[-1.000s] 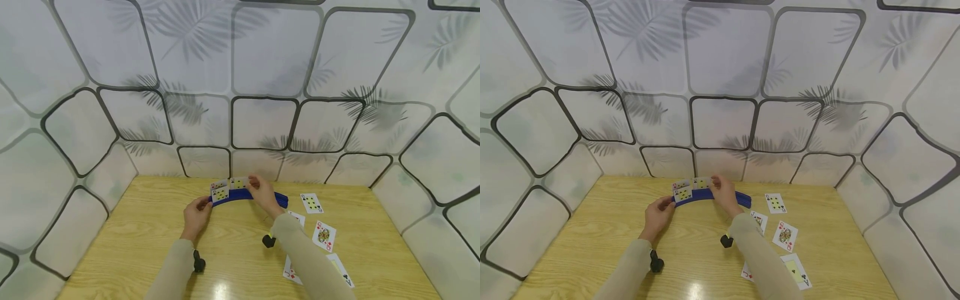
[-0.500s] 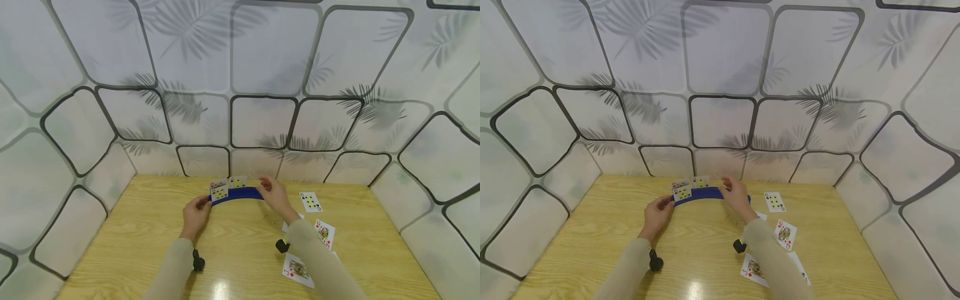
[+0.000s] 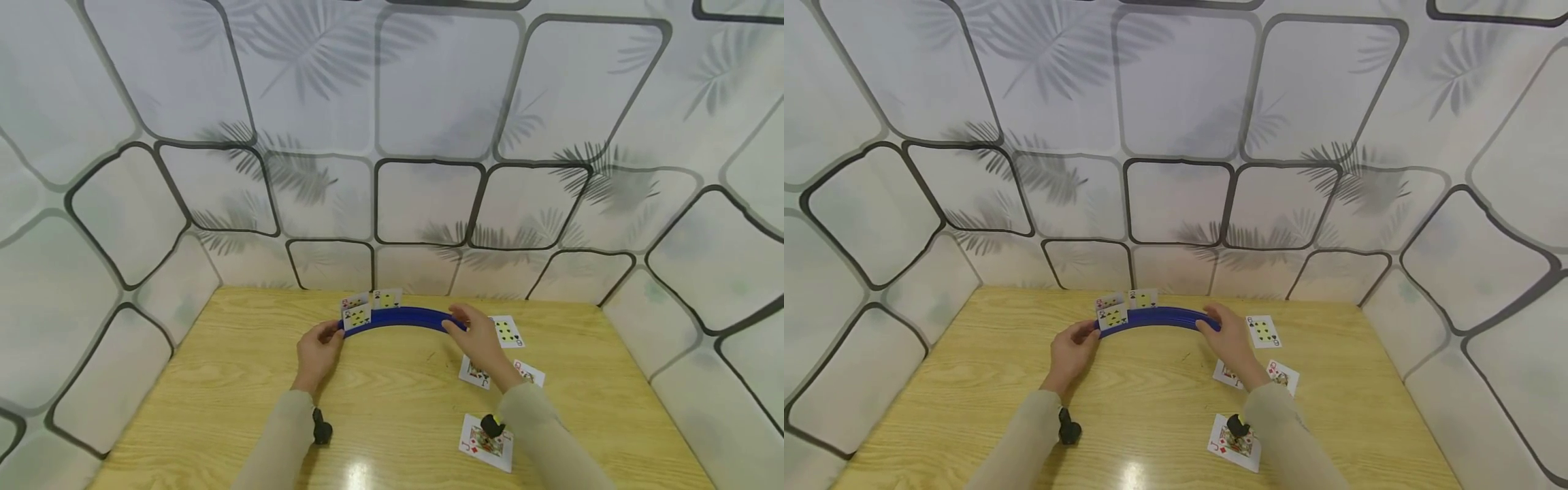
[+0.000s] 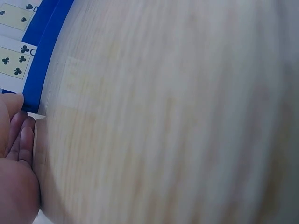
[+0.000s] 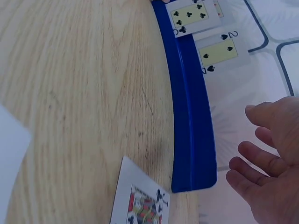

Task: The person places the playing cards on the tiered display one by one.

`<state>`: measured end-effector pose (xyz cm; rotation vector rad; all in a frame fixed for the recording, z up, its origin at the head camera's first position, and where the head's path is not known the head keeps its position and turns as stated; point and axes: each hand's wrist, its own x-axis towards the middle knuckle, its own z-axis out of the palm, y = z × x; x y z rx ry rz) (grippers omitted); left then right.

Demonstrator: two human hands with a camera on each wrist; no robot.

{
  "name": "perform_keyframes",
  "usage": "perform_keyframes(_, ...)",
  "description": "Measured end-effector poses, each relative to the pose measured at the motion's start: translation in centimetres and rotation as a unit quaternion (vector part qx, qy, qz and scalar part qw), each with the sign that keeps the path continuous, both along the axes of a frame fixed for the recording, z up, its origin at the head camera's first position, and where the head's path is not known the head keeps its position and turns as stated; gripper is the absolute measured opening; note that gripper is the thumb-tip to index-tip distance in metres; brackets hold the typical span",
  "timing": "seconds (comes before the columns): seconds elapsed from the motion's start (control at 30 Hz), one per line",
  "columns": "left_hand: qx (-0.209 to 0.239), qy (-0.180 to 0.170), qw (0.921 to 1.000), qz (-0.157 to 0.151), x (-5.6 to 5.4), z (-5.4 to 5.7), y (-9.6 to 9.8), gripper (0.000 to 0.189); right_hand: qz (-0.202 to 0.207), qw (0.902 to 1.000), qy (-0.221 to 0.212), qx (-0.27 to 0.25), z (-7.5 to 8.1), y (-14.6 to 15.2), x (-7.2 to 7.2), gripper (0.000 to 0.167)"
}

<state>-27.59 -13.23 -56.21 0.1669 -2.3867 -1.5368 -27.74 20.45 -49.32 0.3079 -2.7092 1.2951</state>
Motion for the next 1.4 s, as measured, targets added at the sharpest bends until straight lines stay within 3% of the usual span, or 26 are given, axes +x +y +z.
perform_keyframes(0.2, 0.002, -0.003, 1.0000, 0.000, -0.1, 0.0, -0.1, 0.027, 0.002, 0.9995, -0.012, 0.029, -0.3, 1.6, 1.3, 0.048)
perform_keyframes(0.57, 0.000, -0.006, 1.0000, 0.001, 0.1, 0.1, -0.2, 0.028, 0.000, 0.9959, 0.008, 0.090, -1.1, 4.2, 3.2, 0.054)
perform_keyframes(0.9, 0.001, -0.004, 1.0000, 0.003, 0.0, 0.0, -0.1, 0.027, -0.012, 0.9904, -0.033, 0.134, -1.8, 5.9, 5.0, 0.064)
perform_keyframes(1.1, 0.002, 0.001, 1.0000, 0.002, 0.1, -0.1, 0.1, 0.025, -0.015, 0.9863, -0.020, 0.163, -2.3, 7.0, 6.3, 0.069)
perform_keyframes(1.4, -0.004, 0.004, 1.0000, 0.006, 0.1, 0.0, 0.1, 0.025, -0.024, 0.9805, -0.037, 0.191, -3.2, 8.0, 6.4, 0.078)
